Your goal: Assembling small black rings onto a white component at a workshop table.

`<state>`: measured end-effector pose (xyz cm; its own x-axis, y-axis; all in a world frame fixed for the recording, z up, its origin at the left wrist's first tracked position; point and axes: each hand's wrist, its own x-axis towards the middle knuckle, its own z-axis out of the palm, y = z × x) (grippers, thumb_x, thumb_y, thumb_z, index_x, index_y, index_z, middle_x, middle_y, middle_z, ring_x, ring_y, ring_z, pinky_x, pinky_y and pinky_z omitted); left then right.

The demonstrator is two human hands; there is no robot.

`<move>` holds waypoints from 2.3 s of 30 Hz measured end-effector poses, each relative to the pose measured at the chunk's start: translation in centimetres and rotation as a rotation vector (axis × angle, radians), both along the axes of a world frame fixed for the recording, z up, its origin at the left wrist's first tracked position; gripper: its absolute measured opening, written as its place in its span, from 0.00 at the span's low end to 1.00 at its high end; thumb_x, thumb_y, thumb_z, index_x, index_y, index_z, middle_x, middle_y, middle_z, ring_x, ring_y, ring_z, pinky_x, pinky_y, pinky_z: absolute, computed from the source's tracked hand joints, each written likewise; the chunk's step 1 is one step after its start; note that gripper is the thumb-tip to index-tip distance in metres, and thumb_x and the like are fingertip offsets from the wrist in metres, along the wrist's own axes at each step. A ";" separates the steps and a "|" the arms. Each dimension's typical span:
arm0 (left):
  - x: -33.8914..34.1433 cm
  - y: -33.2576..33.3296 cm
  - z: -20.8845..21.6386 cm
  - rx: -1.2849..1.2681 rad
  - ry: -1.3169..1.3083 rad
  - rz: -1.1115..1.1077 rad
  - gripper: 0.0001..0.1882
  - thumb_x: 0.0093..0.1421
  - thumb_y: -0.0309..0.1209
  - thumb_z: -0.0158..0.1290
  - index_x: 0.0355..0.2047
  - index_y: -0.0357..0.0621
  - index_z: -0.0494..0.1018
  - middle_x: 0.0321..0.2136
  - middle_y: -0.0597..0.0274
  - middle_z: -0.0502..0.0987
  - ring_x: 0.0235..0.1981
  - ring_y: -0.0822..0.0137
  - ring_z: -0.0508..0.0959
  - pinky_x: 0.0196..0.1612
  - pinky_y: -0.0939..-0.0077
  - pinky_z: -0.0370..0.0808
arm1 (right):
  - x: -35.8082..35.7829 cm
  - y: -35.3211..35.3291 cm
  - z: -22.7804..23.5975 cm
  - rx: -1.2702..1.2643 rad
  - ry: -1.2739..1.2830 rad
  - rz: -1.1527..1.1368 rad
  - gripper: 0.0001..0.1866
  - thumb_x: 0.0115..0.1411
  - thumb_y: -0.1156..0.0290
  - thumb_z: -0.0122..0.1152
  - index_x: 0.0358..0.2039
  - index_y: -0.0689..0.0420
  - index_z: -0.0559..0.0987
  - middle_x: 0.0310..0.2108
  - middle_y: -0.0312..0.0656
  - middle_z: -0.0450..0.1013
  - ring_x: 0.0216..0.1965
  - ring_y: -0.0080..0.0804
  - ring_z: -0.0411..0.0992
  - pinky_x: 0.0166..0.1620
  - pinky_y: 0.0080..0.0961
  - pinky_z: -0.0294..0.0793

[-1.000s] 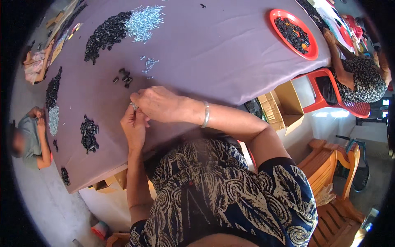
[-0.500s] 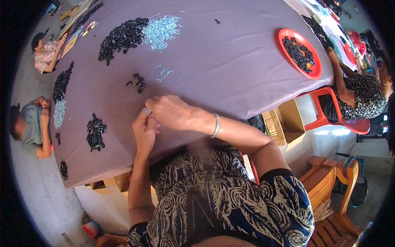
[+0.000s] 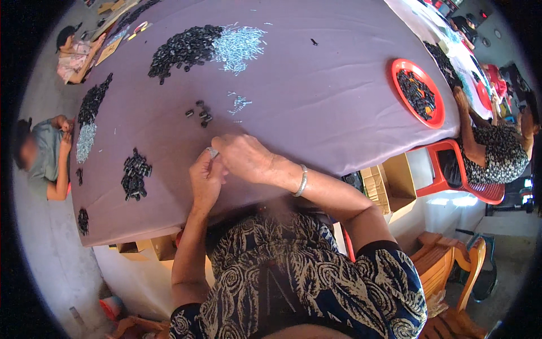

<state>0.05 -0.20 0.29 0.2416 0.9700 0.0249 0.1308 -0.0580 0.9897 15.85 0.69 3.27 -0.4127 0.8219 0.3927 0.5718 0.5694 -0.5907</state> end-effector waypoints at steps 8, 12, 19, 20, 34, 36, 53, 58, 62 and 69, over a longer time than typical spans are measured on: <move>0.3 -0.2 -0.3 -0.024 0.011 0.067 0.08 0.61 0.29 0.48 0.37 0.42 0.75 0.24 0.70 0.75 0.21 0.81 0.71 0.19 0.86 0.69 | 0.1 -0.1 -0.1 0.039 0.059 -0.014 0.08 0.47 0.81 0.55 0.27 0.63 0.66 0.23 0.52 0.69 0.29 0.55 0.72 0.28 0.43 0.71; 0.6 -0.1 -0.3 0.029 0.034 0.075 0.08 0.61 0.28 0.47 0.37 0.40 0.74 0.25 0.68 0.75 0.21 0.80 0.72 0.18 0.84 0.71 | 0.2 0.3 -0.8 0.048 0.107 -0.011 0.07 0.48 0.83 0.53 0.26 0.62 0.65 0.22 0.51 0.68 0.28 0.53 0.71 0.28 0.42 0.70; 0.4 0.2 -0.5 0.022 -0.027 0.070 0.10 0.63 0.25 0.45 0.42 0.40 0.73 0.25 0.68 0.75 0.21 0.80 0.73 0.18 0.85 0.71 | -0.3 0.6 -0.7 -0.033 0.249 -0.058 0.06 0.51 0.84 0.52 0.27 0.61 0.66 0.21 0.50 0.68 0.22 0.49 0.69 0.25 0.36 0.70; 0.4 0.1 -0.5 0.030 -0.027 0.085 0.10 0.63 0.25 0.45 0.42 0.40 0.73 0.25 0.68 0.75 0.21 0.80 0.73 0.18 0.85 0.71 | -0.4 0.6 -0.6 -0.027 0.248 -0.043 0.06 0.51 0.84 0.52 0.27 0.61 0.66 0.21 0.50 0.68 0.22 0.49 0.69 0.25 0.36 0.70; 0.2 0.0 -0.4 -0.022 -0.083 0.014 0.10 0.63 0.30 0.46 0.41 0.41 0.73 0.26 0.67 0.74 0.21 0.79 0.73 0.19 0.84 0.71 | -0.1 0.3 -0.6 0.075 0.205 -0.034 0.09 0.47 0.85 0.52 0.26 0.59 0.64 0.19 0.45 0.64 0.20 0.45 0.65 0.24 0.34 0.68; 0.1 0.2 -0.3 -0.047 -0.136 0.001 0.11 0.64 0.32 0.46 0.41 0.40 0.73 0.27 0.68 0.74 0.22 0.78 0.73 0.20 0.84 0.71 | 0.0 0.2 -0.4 0.089 0.178 -0.007 0.08 0.48 0.84 0.52 0.26 0.59 0.65 0.20 0.45 0.66 0.21 0.46 0.67 0.25 0.35 0.69; -0.1 0.5 1.1 -0.163 -0.353 0.058 0.09 0.64 0.31 0.47 0.38 0.40 0.75 0.25 0.67 0.75 0.24 0.77 0.73 0.22 0.84 0.73 | 0.1 0.2 0.3 0.178 0.168 0.066 0.07 0.50 0.82 0.55 0.29 0.59 0.68 0.24 0.43 0.68 0.29 0.45 0.71 0.31 0.36 0.74; -0.7 0.8 0.4 -0.213 -0.458 0.004 0.09 0.63 0.32 0.48 0.39 0.41 0.74 0.26 0.67 0.74 0.24 0.76 0.73 0.22 0.82 0.72 | 0.0 -0.1 0.0 0.166 0.098 0.053 0.08 0.51 0.79 0.55 0.33 0.59 0.69 0.27 0.44 0.66 0.30 0.45 0.70 0.32 0.38 0.75; -0.8 0.7 1.2 -0.280 -0.485 -0.017 0.09 0.63 0.32 0.48 0.39 0.41 0.74 0.26 0.67 0.74 0.24 0.76 0.72 0.23 0.80 0.71 | 0.3 -0.2 0.1 0.190 0.097 0.088 0.08 0.52 0.78 0.54 0.35 0.59 0.69 0.27 0.44 0.65 0.31 0.45 0.70 0.33 0.38 0.75; -0.6 0.9 0.6 -0.223 -0.541 -0.041 0.09 0.62 0.29 0.50 0.40 0.41 0.74 0.28 0.68 0.74 0.25 0.77 0.71 0.24 0.82 0.70 | 0.1 -0.2 0.1 0.150 0.163 0.081 0.09 0.50 0.82 0.54 0.32 0.59 0.68 0.27 0.44 0.65 0.31 0.45 0.70 0.33 0.38 0.74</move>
<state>-0.55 0.67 0.93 0.2891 0.9561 -0.0481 -0.3948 0.1649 0.9038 15.94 0.50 3.36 -0.3956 0.7162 0.5749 0.4249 0.6977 -0.5768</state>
